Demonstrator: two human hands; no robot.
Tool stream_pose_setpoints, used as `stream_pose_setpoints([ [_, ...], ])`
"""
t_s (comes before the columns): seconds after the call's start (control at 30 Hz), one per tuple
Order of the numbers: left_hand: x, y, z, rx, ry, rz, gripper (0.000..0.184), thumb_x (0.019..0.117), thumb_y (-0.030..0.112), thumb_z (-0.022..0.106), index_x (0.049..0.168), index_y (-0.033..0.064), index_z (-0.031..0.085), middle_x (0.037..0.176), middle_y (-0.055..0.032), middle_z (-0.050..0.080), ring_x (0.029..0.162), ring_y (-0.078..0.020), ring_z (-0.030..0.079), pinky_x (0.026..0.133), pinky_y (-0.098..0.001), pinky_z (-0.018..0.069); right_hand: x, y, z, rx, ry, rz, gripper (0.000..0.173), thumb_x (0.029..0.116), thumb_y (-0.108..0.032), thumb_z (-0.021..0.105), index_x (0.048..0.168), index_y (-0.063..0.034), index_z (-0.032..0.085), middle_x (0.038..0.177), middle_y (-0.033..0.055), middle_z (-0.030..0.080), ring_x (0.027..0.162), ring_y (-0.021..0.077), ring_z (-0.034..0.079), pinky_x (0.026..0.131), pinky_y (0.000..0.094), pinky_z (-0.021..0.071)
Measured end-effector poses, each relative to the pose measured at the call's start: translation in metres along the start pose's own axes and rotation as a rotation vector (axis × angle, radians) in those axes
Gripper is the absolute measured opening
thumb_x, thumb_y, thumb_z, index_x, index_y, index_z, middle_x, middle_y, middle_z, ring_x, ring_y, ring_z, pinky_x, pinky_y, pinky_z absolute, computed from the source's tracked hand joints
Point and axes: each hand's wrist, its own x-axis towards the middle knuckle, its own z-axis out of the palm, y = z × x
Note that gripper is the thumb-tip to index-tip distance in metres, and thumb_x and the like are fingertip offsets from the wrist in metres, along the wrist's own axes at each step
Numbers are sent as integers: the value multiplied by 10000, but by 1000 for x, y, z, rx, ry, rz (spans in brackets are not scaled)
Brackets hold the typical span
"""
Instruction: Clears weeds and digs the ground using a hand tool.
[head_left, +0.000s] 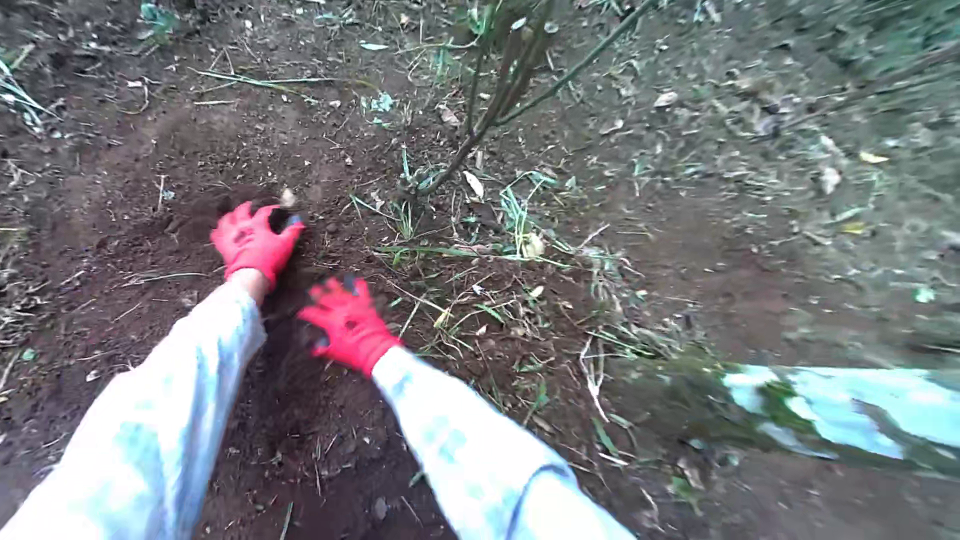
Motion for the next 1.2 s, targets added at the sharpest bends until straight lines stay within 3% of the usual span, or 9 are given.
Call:
stream_pose_setpoints([
  [0.1, -39, 80, 48, -88, -58, 185, 505, 1018, 532, 517, 1398, 219, 630, 1516, -192, 513, 1413, -454, 435, 1118, -706, 323, -51, 123, -26, -254, 215, 242, 505, 833, -399, 805, 1310, -277, 694, 1486, 122, 567, 1450, 430, 405, 1115, 780, 252],
  [0.23, -164, 174, 127, -319, -394, 458, 579, 991, 570, 523, 1455, 227, 563, 1432, -135, 587, 1321, -339, 556, 1055, -610, 475, -150, 182, -86, -336, 27, 686, 508, 886, -282, 752, 1382, -237, 655, 1574, 177, 456, 1530, 446, 245, 1177, 775, 105],
  [0.37, -236, 195, 87, -354, -977, 695, 899, 968, 535, 632, 1656, 162, 189, 1704, -191, 178, 1562, -403, 196, 1225, -618, 221, -209, 153, -132, -204, 227, 894, 759, 856, -344, 823, 1535, -284, 490, 1650, 223, 308, 1540, 476, 198, 1168, 776, 120],
  [0.5, -180, 106, 2, -538, -580, 656, 571, 997, 367, 658, 1505, 146, 521, 1515, -98, 541, 1423, -243, 485, 1193, -501, 378, -279, 58, -104, -122, 744, 571, 619, 949, -365, 666, 1438, 0, 561, 1497, 306, 486, 1427, 482, 420, 1185, 619, 329],
  [0.6, -171, -11, -26, -359, -118, 348, 602, 1014, 501, 566, 1522, 184, 503, 1566, -86, 490, 1476, -278, 417, 1215, -561, 322, -288, -46, -5, -6, 321, 228, 492, 904, -408, 677, 1277, -88, 694, 1242, 214, 685, 1211, 407, 626, 1033, 630, 482],
  [0.73, -232, -147, -35, -157, 103, -17, 757, 970, 644, 485, 1557, 168, 453, 1643, -171, 355, 1546, -455, 212, 1207, -729, 112, -281, -128, 104, 130, -360, 148, 713, 806, -279, 858, 1465, -217, 593, 1464, 296, 531, 1393, 545, 430, 1126, 779, 263],
  [0.9, -307, -223, -39, -164, 324, -176, 780, 991, 610, 423, 1548, 64, 440, 1625, -260, 337, 1530, -510, 207, 1207, -728, 75, -232, -129, 37, 128, -439, 274, 587, 849, -230, 798, 1408, -207, 622, 1354, 242, 610, 1261, 439, 577, 1012, 621, 482],
  [1.07, -314, -245, -15, -164, 374, -150, 743, 1002, 576, 339, 1521, 64, 484, 1606, -231, 392, 1524, -477, 261, 1213, -710, 78, -202, -76, -21, 347, -186, 522, 538, 928, -363, 726, 1424, -197, 599, 1361, 91, 654, 1269, 241, 613, 1111, 511, 464],
  [1.2, -317, -249, -14, -135, 386, -48, 730, 1013, 575, 285, 1507, 88, 511, 1589, -204, 433, 1514, -449, 304, 1214, -701, 78, -157, -59, -42, 557, -51, 826, 655, 919, -132, 742, 1495, -42, 442, 1335, 223, 612, 1186, 318, 636, 1025, 516, 512],
])
